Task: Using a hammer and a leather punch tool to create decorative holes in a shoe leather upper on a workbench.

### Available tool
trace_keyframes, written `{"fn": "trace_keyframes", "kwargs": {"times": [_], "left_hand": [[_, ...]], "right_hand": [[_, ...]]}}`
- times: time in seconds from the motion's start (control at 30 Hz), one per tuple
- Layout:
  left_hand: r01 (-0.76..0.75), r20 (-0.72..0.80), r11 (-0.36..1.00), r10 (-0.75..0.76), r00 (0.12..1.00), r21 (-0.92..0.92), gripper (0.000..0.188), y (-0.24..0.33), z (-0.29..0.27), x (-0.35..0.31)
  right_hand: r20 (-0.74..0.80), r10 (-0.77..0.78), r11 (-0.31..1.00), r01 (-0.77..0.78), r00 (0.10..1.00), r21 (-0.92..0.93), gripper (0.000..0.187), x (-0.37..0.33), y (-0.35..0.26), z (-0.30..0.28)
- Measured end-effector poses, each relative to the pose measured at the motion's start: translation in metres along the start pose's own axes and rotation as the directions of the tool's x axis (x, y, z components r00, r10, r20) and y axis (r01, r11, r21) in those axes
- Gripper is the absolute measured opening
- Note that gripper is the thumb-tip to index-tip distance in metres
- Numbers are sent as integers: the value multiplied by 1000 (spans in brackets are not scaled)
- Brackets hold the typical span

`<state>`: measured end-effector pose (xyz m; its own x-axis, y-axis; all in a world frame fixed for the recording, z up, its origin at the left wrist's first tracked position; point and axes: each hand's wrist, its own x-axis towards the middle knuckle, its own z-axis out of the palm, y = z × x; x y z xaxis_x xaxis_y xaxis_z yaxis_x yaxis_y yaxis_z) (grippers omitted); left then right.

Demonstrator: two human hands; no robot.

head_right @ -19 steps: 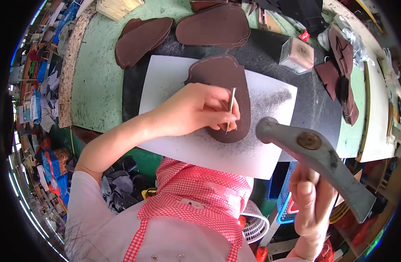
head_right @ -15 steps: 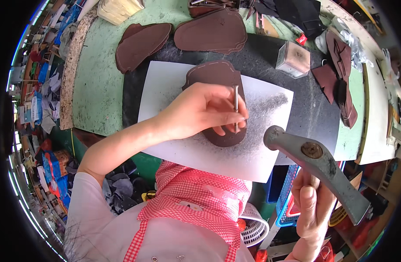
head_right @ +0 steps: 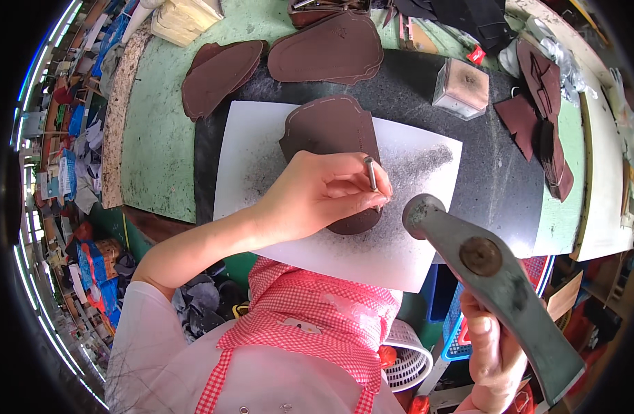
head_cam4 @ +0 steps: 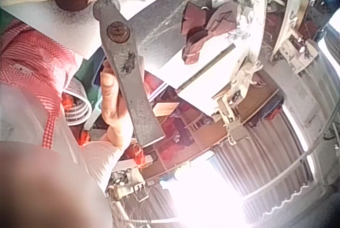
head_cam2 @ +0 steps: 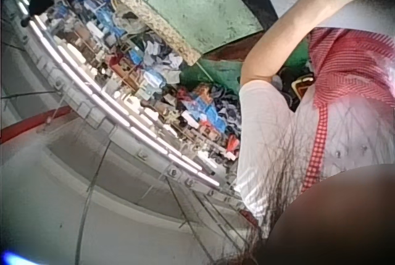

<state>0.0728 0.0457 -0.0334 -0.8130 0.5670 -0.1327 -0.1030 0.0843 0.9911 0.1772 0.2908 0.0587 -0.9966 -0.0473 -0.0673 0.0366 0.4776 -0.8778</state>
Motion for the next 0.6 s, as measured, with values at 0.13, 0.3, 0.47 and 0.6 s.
{"fn": "trace_keyframes", "kwargs": {"times": [0.13,0.3,0.47,0.6], "left_hand": [[-10,10,960,7,1000,279,12,12,4,-4],[-387,120,680,406,906,623,16,0,4,-14],[-10,39,1000,11,999,-17,12,0,-1,-5],[-34,22,998,33,999,45,14,-4,-1,-2]], "right_hand": [[-261,617,681,-338,742,650,52,-32,-5,-2],[218,-19,963,76,976,-257,35,22,-22,9],[119,159,985,-166,980,44,31,8,-15,1],[15,71,991,-69,997,-111,46,1,0,5]]}}
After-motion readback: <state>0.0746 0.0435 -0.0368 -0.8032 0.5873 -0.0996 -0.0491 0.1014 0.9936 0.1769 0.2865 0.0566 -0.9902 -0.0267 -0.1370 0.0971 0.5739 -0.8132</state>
